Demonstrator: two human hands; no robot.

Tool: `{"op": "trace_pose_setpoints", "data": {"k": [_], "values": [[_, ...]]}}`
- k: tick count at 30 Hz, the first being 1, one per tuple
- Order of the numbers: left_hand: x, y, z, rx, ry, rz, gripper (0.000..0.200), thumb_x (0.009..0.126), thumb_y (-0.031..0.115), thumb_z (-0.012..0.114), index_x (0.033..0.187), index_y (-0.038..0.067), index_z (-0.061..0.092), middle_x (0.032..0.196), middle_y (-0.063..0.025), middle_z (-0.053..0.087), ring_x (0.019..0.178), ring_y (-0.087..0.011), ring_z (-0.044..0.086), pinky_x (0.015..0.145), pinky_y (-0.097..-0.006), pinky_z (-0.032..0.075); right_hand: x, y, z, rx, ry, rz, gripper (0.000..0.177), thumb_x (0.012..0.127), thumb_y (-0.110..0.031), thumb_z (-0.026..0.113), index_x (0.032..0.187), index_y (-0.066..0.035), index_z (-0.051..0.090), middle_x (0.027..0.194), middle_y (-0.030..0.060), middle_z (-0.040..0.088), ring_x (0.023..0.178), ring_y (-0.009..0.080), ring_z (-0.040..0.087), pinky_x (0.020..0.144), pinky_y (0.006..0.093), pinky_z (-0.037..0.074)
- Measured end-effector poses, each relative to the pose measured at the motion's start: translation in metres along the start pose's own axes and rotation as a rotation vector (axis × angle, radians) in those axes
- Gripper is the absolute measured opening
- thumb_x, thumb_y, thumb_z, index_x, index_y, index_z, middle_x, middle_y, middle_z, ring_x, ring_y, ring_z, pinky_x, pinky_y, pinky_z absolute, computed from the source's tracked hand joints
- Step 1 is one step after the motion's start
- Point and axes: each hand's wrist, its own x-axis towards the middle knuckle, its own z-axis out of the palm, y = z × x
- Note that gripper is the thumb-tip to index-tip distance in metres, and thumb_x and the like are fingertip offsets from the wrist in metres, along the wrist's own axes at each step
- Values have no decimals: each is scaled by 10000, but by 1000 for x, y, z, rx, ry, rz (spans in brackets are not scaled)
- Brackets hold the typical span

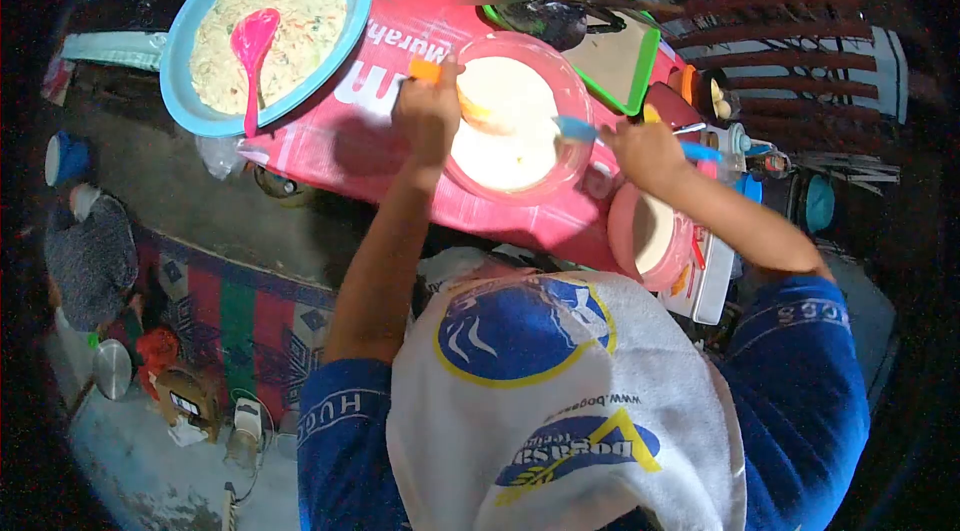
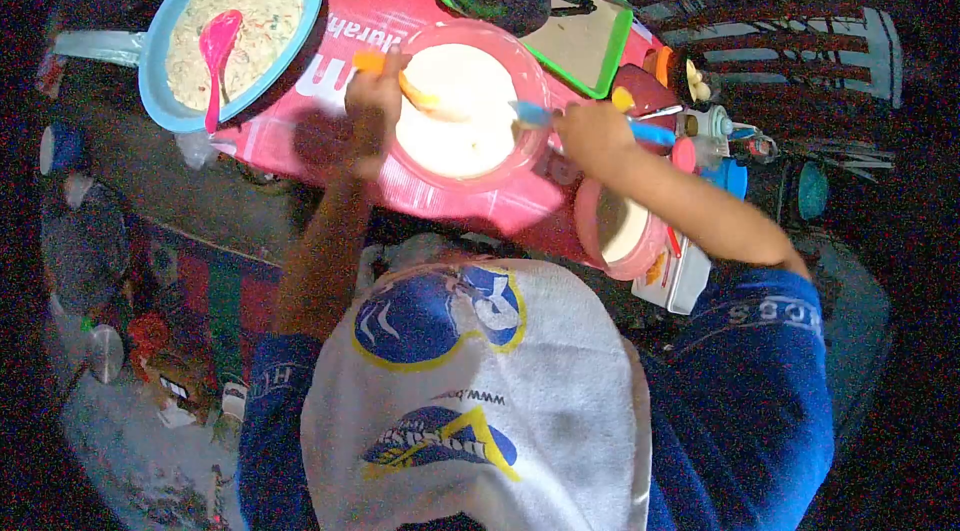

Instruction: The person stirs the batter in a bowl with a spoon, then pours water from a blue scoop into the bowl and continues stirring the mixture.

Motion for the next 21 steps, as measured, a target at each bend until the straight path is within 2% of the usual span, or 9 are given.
{"op": "trace_pose_setpoints", "data": {"k": [3,6,8,10,11,13,18,20,21], "values": [[-23,0,8,-150,88,-138,344,828,367,503,791,75,681,783,-134,629,765,-267,584,707,-354,425,-13,-7,7,104,64,13,288,763,-123,491,1046,-115,545,772,72,607,641,210,619,515,317,490],[-51,8,8,-192,95,-181,322,823,329,522,773,51,676,809,-148,626,776,-261,579,714,-337,422,-6,3,3,127,-95,-6,285,758,-137,506,1040,-127,547,761,68,595,629,212,617,510,317,487],[-45,12,5,-227,68,-167,301,826,313,520,766,63,677,760,-125,630,752,-254,577,699,-335,423,10,18,-8,-20,42,45,280,744,-142,515,1020,-140,560,772,54,580,641,208,613,527,315,484],[-24,11,2,-81,-23,115,303,829,322,512,745,85,681,715,-102,629,727,-256,568,681,-340,423,29,33,-22,-130,179,-48,280,733,-145,515,1009,-148,565,797,45,568,686,194,605,541,306,480],[-13,4,10,-55,-35,138,314,832,335,503,716,107,686,669,-83,624,667,-261,554,662,-341,424,42,39,-21,-127,176,-44,280,733,-145,515,1009,-148,565,797,45,568,686,194,605,541,306,480],[-7,-3,19,-82,-22,136,326,833,341,498,707,107,686,660,-86,620,652,-266,548,660,-342,424,60,49,-20,-220,380,-196,290,728,-145,515,1014,-142,562,829,46,571,727,186,593,555,295,480],[-9,-6,18,-112,47,93,348,840,348,486,698,101,686,622,-87,608,670,-265,544,679,-340,419,62,53,-2,-126,327,-137,327,732,-133,509,1059,-132,537,879,60,582,755,209,598,571,312,493],[-18,4,9,-259,19,-25,355,848,342,476,730,79,685,679,-103,614,716,-265,542,704,-342,411,39,42,2,-11,25,-46,324,745,-117,498,1067,-126,528,889,88,592,761,235,610,586,339,502],[-21,3,8,-261,20,-29,355,848,342,476,730,79,685,679,-103,614,716,-265,542,704,-342,411,30,34,2,-13,23,-48,324,745,-117,498,1067,-126,528,889,88,592,761,235,610,586,339,502]]}}
